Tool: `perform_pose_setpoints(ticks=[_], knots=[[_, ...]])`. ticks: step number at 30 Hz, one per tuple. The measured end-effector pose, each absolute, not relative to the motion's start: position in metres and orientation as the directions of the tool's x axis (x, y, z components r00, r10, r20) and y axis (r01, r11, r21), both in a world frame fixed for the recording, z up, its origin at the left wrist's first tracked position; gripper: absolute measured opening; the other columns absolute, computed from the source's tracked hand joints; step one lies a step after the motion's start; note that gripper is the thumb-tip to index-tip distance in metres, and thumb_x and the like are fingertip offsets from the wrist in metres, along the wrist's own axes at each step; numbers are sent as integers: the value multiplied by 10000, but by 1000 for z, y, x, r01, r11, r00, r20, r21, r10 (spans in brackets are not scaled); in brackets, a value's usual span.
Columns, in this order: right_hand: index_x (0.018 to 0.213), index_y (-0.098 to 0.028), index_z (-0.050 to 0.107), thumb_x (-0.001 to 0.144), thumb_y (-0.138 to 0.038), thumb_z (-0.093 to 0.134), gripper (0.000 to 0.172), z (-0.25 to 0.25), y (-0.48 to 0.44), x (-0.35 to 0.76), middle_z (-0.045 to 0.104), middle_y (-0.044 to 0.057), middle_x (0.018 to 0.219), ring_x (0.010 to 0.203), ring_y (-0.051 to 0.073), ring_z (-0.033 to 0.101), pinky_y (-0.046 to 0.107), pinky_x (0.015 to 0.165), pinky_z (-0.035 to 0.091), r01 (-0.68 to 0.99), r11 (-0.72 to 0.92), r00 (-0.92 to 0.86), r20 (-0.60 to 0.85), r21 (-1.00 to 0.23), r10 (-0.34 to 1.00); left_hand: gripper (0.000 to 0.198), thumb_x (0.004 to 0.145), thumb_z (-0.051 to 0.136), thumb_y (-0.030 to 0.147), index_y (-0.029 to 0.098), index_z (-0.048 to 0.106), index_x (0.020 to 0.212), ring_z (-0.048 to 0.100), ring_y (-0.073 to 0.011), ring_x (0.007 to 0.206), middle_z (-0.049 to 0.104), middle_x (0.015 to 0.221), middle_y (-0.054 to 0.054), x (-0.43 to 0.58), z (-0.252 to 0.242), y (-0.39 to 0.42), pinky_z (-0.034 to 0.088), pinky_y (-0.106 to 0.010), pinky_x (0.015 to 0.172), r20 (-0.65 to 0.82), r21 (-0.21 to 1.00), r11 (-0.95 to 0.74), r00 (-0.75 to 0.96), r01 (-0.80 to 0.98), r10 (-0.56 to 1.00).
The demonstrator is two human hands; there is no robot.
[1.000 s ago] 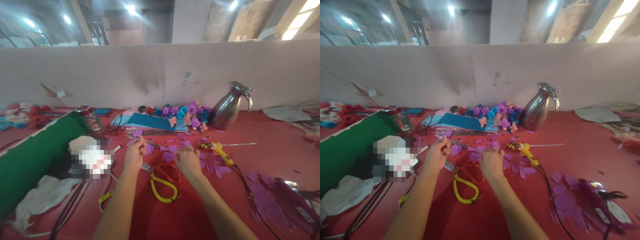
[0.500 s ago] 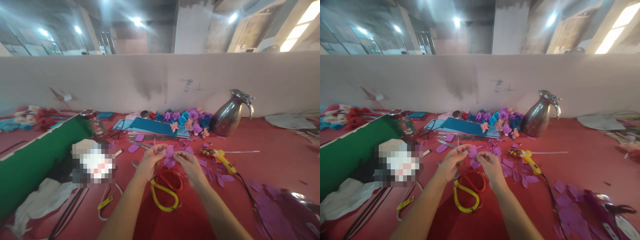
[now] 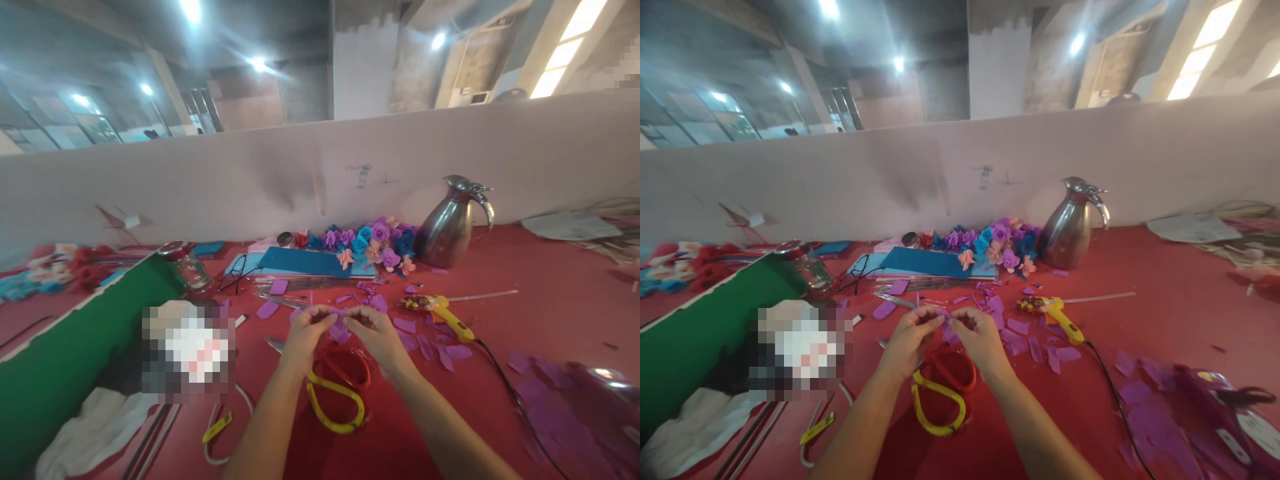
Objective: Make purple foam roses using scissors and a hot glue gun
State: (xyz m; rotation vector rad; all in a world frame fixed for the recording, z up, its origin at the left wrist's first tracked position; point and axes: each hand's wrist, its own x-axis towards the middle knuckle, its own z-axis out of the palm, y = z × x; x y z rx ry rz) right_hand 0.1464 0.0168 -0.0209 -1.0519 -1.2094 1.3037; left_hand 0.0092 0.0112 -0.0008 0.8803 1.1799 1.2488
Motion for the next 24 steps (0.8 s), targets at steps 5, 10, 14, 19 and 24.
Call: perform_pose_setpoints(ticks=[5,10,14,19,24], knots=[[747,-159,653,645,-336,663,205,-21,18,147,633,10,668,627,139,535,256,603,414,-115,25,-72,34,-993,997,207,567,765,277,160,686,718,359,-27,420,580,576,42,9,-1,12,273,-183,441,-191,962,172,-72,-212,979],[729,-167,663,674,-298,607,153,-24,20,147,644,6,654,612,140,553,256,601,425,-34,81,-102,84,-996,991,228,523,787,276,151,691,688,418,-58,465,602,585,16,9,1,13,303,-192,456,-165,982,154,-99,-105,981],[726,-180,666,696,-282,584,134,-20,24,151,656,5,665,617,145,571,257,606,435,52,155,-61,152,-986,986,225,508,785,267,150,690,675,389,-56,446,580,541,21,7,3,15,270,-189,434,-178,982,172,-77,-84,981],[741,-178,657,705,-321,590,162,-11,34,177,644,-2,652,608,141,565,248,600,432,86,177,111,186,-980,976,234,505,786,275,144,686,672,308,-28,398,560,520,37,1,-3,20,190,-183,406,-183,980,172,-114,-104,976],[684,-163,643,767,-458,550,320,-8,39,196,628,9,625,630,154,570,265,640,431,80,193,224,206,-978,952,214,508,780,276,144,701,657,299,-32,379,547,474,43,-2,-3,20,206,-191,407,-219,973,202,-172,-109,961]])
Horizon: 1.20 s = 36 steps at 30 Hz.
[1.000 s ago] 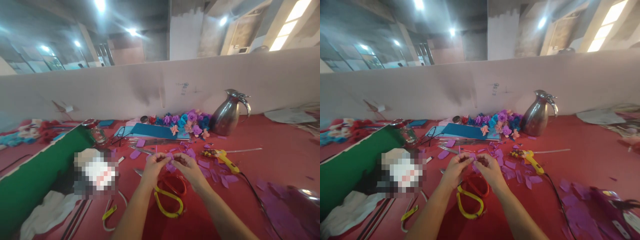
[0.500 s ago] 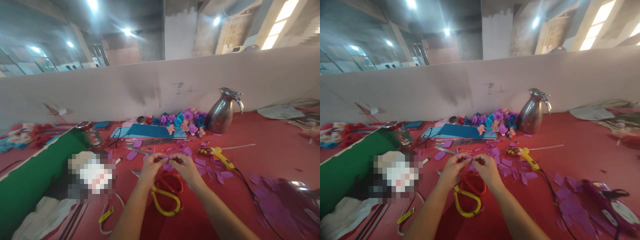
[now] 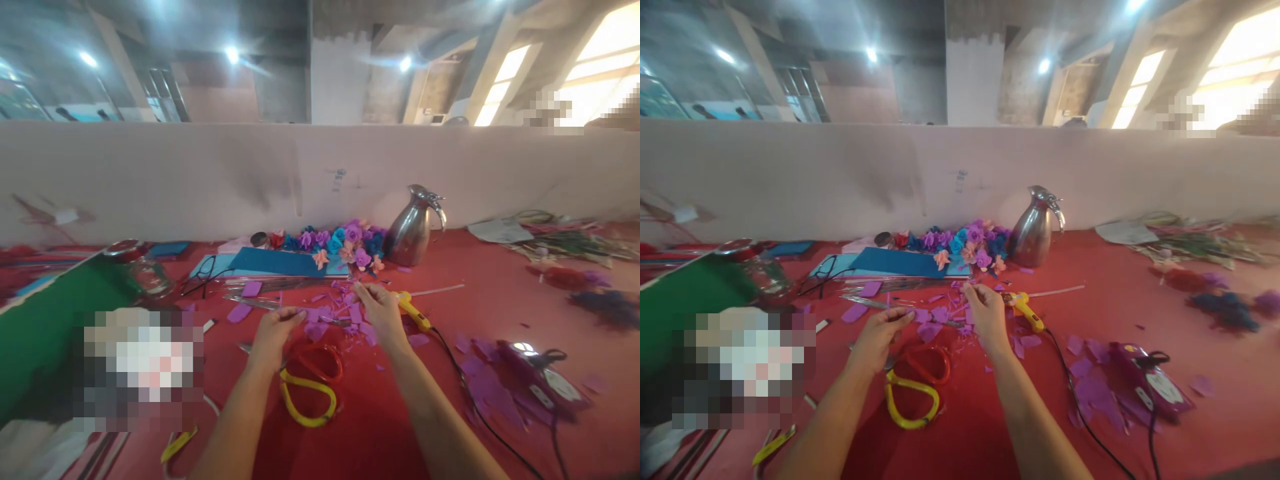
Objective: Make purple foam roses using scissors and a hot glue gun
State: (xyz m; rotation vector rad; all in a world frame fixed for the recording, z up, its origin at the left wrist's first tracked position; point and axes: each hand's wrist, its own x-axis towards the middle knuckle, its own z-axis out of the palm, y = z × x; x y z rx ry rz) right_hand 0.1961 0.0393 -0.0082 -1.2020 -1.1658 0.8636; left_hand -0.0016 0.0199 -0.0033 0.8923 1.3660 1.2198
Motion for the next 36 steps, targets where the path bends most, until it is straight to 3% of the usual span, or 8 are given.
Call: perform_pose_setpoints(ticks=[6,9,11,14,17,22,28,36], knots=[[869,-182,662,741,-313,597,194,-22,23,162,688,15,742,677,163,618,258,631,445,266,228,-253,161,-937,954,176,488,797,230,158,710,624,510,-114,493,619,513,0,0,1,16,393,-229,521,-270,961,272,37,-51,962],[785,-198,651,763,-255,534,133,-32,20,156,677,8,683,637,161,615,257,614,440,403,228,-189,164,-886,968,163,574,747,229,183,732,729,609,-162,682,707,703,-38,-23,-3,21,443,-252,668,-174,982,176,-29,75,984],[762,-211,657,759,-227,521,137,-37,22,160,682,13,693,649,169,618,265,631,440,520,228,-153,172,-823,973,131,644,674,203,195,728,764,630,-177,772,726,800,-43,-47,-7,25,438,-261,732,-44,967,97,-220,236,975],[833,-207,672,732,-175,516,189,-40,25,167,698,56,839,741,193,622,294,703,445,654,261,-115,248,-710,962,97,682,627,173,199,716,711,641,-202,773,725,758,-51,-77,-10,29,428,-282,729,39,785,211,-386,583,922],[856,-201,667,751,-190,502,195,-36,25,168,687,69,856,776,207,604,315,735,443,683,311,-68,366,-662,928,57,671,658,179,215,693,645,638,-208,771,719,736,-44,-80,-11,29,417,-279,694,11,597,280,-357,752,934],[777,-215,661,771,-206,494,168,-33,19,161,689,49,775,751,210,590,319,717,437,676,375,-115,413,-634,904,215,573,762,328,221,662,731,621,-208,772,703,833,-45,-52,-17,28,400,-275,648,-27,516,242,-267,822,963],[788,-211,664,767,-179,492,176,-34,14,153,701,48,810,804,211,601,330,772,437,657,397,-178,381,-641,907,144,753,555,239,195,642,646,637,-242,782,697,770,-106,-47,-19,27,397,-305,640,-66,368,312,-310,876,948],[812,-226,685,794,-183,484,206,-36,6,142,711,55,833,830,228,613,342,781,442,622,459,-283,365,-634,887,227,752,610,281,178,654,949,618,-244,941,659,1062,-132,-56,-19,28,417,-302,739,-27,445,404,-439,799,898]])
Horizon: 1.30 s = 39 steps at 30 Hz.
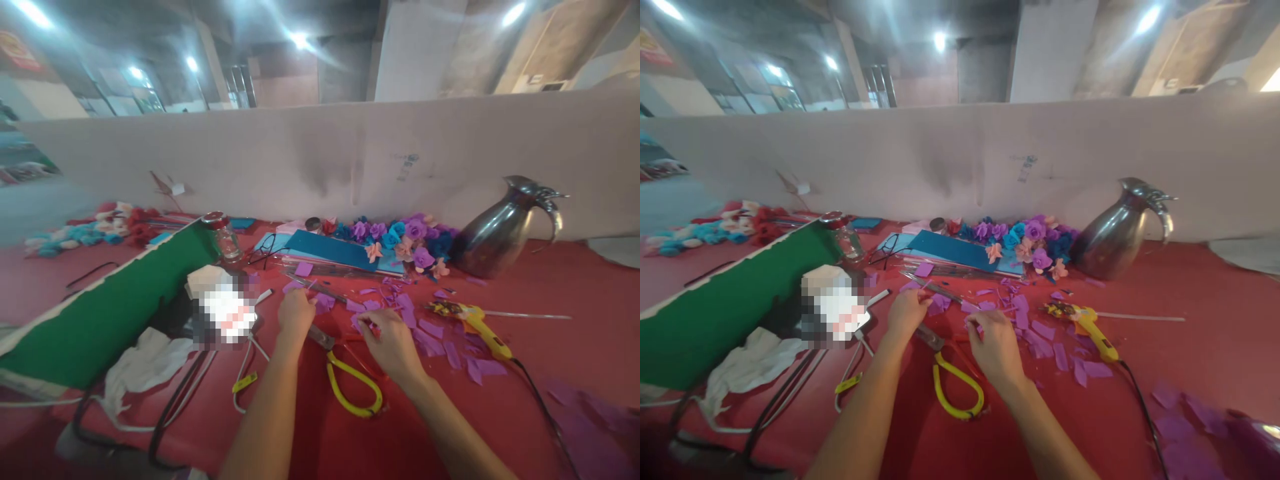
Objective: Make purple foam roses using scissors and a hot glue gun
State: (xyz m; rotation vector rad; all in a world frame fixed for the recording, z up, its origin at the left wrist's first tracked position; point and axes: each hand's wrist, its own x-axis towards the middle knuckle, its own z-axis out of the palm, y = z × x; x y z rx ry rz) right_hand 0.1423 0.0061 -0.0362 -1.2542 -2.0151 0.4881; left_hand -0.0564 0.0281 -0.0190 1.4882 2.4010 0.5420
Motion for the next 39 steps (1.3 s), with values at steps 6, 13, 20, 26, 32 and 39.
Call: perform_pose_setpoints(ticks=[6,13,20,26,32,39], knots=[[793,-232,692,794,-165,483,220,-36,13,128,714,55,829,816,230,615,335,776,427,654,485,-369,315,-581,875,43,719,619,149,187,639,717,624,-207,802,676,867,-88,-58,-21,29,416,-287,695,-58,508,331,-353,795,934],[842,-208,698,737,-111,538,215,-36,38,104,725,59,880,866,228,616,320,811,422,668,458,-387,251,-587,887,131,722,605,137,192,640,835,624,-224,868,663,988,-118,-57,-25,32,423,-301,720,-33,484,295,-320,824,947],[1003,-175,675,695,-196,633,312,-42,52,82,717,85,934,887,225,631,297,807,430,666,371,-343,175,-647,923,202,706,516,56,181,665,762,630,-206,848,699,835,-88,-68,-23,35,434,-286,757,-25,559,236,-269,795,963],[757,-208,711,730,-162,564,157,-39,53,74,725,31,779,756,182,633,242,708,410,662,348,-350,136,-664,927,202,664,553,35,165,681,750,636,-159,774,709,796,-54,-71,-17,34,451,-236,723,-16,658,176,-221,732,975],[697,-199,686,770,-219,526,177,-40,56,77,688,14,673,639,156,598,226,586,360,634,309,-318,125,-709,940,154,678,554,75,155,665,749,634,-157,724,703,776,-48,-73,-20,35,472,-247,700,-7,848,133,-239,514,971],[687,-191,648,805,-297,468,240,-36,55,90,644,-5,613,596,148,576,219,546,357,576,285,-283,141,-766,949,110,699,575,200,149,649,763,604,-161,732,680,754,-31,-64,-12,32,461,-280,737,-3,943,84,-243,322,970]])
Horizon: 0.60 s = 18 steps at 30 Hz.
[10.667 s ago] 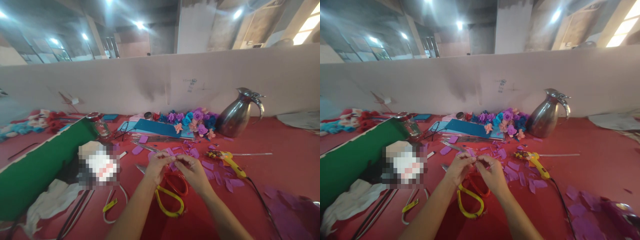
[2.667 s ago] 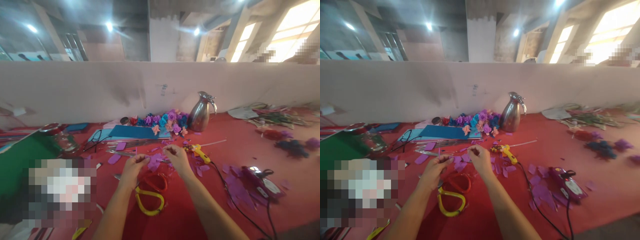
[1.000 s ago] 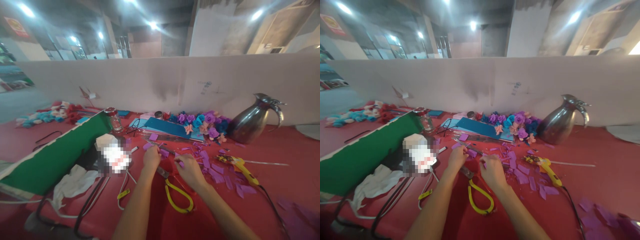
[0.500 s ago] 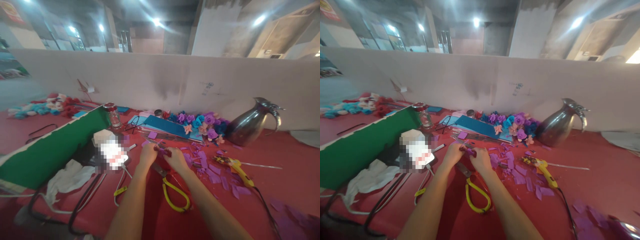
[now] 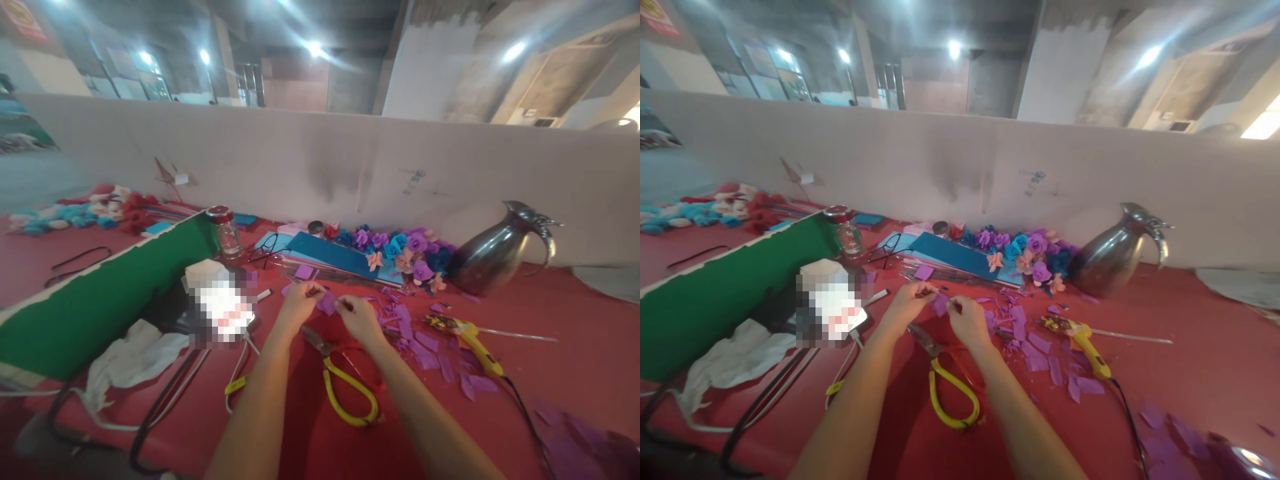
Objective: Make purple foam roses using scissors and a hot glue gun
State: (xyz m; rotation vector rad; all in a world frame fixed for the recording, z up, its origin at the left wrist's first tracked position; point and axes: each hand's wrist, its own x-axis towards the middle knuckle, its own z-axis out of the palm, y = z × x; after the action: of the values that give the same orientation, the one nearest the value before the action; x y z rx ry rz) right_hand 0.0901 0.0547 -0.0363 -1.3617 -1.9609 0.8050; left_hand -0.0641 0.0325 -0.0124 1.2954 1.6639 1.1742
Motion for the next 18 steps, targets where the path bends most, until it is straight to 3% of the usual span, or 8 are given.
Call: perform_pose_setpoints(ticks=[4,7,11,13,15,18], knots=[[719,-190,652,806,-344,476,250,-27,46,103,663,3,650,618,148,584,220,574,384,532,277,-252,163,-800,954,177,681,628,265,150,668,809,596,-152,733,681,764,-26,-54,-2,28,454,-281,755,-44,974,72,-132,214,990],[692,-184,653,804,-371,493,271,-20,32,116,668,13,645,604,147,577,220,570,391,499,287,-243,186,-818,952,212,607,694,310,148,660,740,592,-152,700,667,701,-13,-47,-2,28,455,-290,748,-67,988,73,-50,134,996],[787,-182,674,847,-437,430,358,-20,18,174,691,33,723,658,161,600,227,593,416,552,267,-120,242,-790,963,244,544,737,330,149,652,684,564,-139,653,651,657,-5,-40,-5,30,441,-271,695,-66,992,71,-48,101,997],[869,-182,662,846,-400,419,328,-25,18,226,701,57,824,743,183,620,247,653,437,663,119,101,245,-739,964,242,546,736,334,153,662,688,528,-121,594,640,635,0,-38,-5,29,412,-245,607,-110,987,116,-62,110,992],[888,-180,646,783,-336,491,244,-31,25,280,692,85,894,817,209,625,259,666,434,781,-182,329,146,-597,933,240,546,735,334,151,674,689,466,-96,520,620,598,7,-33,-4,27,360,-225,526,-151,981,154,-35,119,988],[725,-158,639,620,-227,634,125,-39,41,337,670,93,730,762,242,623,263,602,404,787,-300,373,29,-539,927,218,540,736,314,147,682,669,412,-76,480,598,563,17,-21,1,23,327,-219,500,-158,982,151,45,117,986]])
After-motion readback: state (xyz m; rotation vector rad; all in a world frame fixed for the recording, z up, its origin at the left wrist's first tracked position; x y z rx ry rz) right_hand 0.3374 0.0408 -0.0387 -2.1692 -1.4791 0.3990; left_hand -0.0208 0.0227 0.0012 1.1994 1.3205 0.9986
